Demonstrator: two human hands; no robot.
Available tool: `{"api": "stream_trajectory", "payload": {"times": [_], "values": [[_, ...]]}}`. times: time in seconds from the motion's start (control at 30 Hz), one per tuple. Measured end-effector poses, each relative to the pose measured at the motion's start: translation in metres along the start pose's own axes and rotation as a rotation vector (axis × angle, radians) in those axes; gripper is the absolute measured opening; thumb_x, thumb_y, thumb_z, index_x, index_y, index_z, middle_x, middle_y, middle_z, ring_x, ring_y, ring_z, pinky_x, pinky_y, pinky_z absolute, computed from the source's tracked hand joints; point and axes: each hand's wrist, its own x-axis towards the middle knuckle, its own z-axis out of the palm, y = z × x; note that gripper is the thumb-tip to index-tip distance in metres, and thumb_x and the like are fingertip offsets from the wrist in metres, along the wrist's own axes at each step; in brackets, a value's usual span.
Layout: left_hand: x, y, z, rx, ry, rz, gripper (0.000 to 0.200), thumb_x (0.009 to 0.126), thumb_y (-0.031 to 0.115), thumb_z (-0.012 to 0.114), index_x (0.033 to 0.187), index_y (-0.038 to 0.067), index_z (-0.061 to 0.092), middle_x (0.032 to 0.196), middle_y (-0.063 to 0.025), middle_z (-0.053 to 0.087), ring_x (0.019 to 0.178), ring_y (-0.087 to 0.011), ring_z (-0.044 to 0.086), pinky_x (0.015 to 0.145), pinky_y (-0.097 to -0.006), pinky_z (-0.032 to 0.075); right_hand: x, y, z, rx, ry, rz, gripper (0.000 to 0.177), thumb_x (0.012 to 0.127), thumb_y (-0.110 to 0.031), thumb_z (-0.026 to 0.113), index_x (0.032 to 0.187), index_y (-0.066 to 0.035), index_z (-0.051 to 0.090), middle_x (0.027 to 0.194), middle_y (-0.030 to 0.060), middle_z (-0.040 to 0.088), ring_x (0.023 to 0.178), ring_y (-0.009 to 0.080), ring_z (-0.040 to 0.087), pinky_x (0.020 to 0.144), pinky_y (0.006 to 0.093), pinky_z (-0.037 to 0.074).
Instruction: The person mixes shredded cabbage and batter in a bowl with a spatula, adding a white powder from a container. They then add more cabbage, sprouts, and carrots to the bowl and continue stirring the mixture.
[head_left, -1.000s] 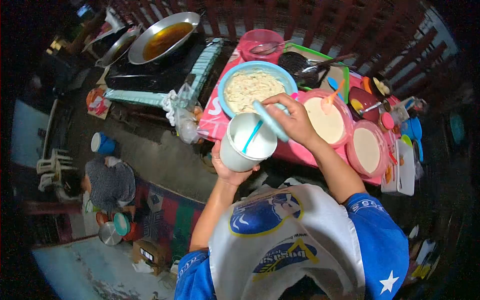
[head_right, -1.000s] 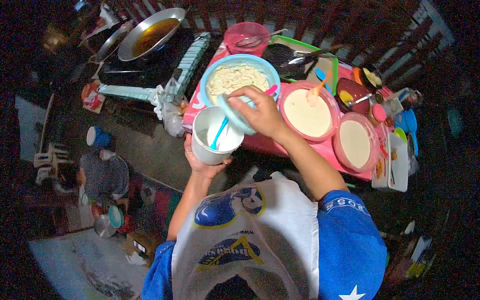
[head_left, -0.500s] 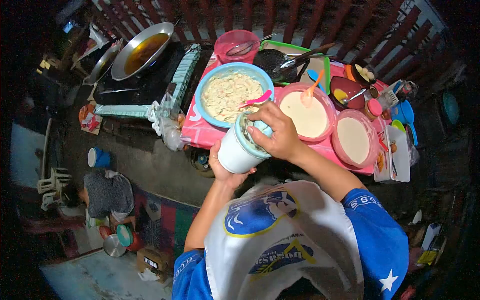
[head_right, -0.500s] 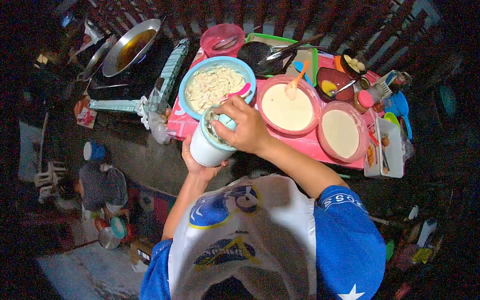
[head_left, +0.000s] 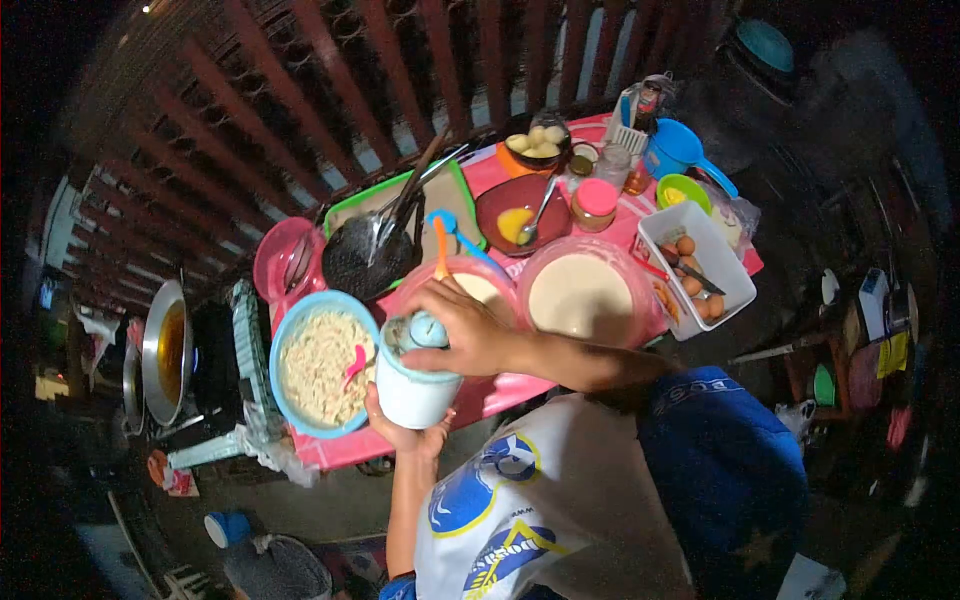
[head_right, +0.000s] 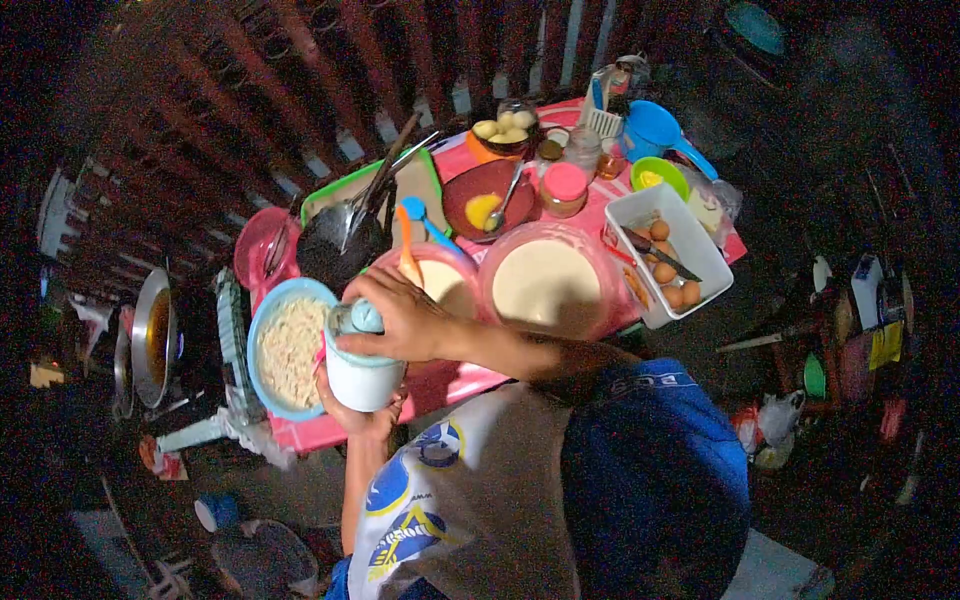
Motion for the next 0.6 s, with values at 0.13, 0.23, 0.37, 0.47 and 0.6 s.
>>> {"api": "stream_trajectory", "payload": {"times": [0.13,0.23,0.37,0.47,0.6], "values": [[0.042,-0.004,0.069,-0.047,-0.13,-0.015,0.074,0.079,0.064,0.036,0.126,0.007,0.038,0.108,-0.0141,0.056,0.076,-0.029,0.062,0.046,-0.0366,0.054,0.002,0.012,-0.062,0.067,-0.03,0.093,0.082,0.052,-0.03,0.082,0.119,-0.008,0.041,0.11,0.0155,0.047,0.104,0.0328,0.046,0.092,0.0417,0.036],[0.068,-0.009,0.113,0.108,-0.213,-0.196,0.069,0.08,0.064,0.04,0.127,0.013,0.04,0.118,-0.0121,0.051,0.096,-0.0313,0.057,0.068,-0.0459,0.053,0.009,0.05,-0.113,0.168,0.021,0.167,0.086,0.051,-0.024,0.084,0.122,-0.008,0.039,0.114,0.0139,0.046,0.109,0.0276,0.046,0.093,0.0375,0.038],[0.1,-0.014,0.142,0.267,-0.321,-0.149,0.067,0.084,0.06,0.039,0.127,0.009,0.043,0.13,-0.0121,0.043,0.112,-0.0289,0.048,0.088,-0.0482,0.044,0.024,0.071,-0.208,-0.027,0.266,0.226,0.08,0.054,-0.027,0.083,0.12,-0.008,0.042,0.107,0.0106,0.048,0.104,0.0239,0.048,0.09,0.0359,0.04],[0.091,0.015,0.168,0.286,-0.544,-0.017,0.076,0.083,0.062,0.037,0.127,0.0,0.042,0.13,-0.0133,0.043,0.115,-0.0265,0.046,0.092,-0.0427,0.04,0.04,0.118,-0.278,-0.779,0.522,0.138,0.075,0.054,-0.027,0.08,0.118,-0.01,0.043,0.108,0.0131,0.046,0.101,0.0303,0.049,0.089,0.0419,0.04],[0.043,0.055,0.232,0.244,-0.89,0.243,0.097,0.069,0.083,0.026,0.105,-0.002,0.054,0.116,-0.0204,0.043,0.109,-0.0285,0.042,0.094,-0.0422,0.031,0.043,0.233,-0.332,-1.09,0.522,0.239,0.073,0.055,-0.029,0.078,0.116,-0.011,0.044,0.111,0.0149,0.044,0.102,0.0351,0.046,0.089,0.0467,0.039]]}}
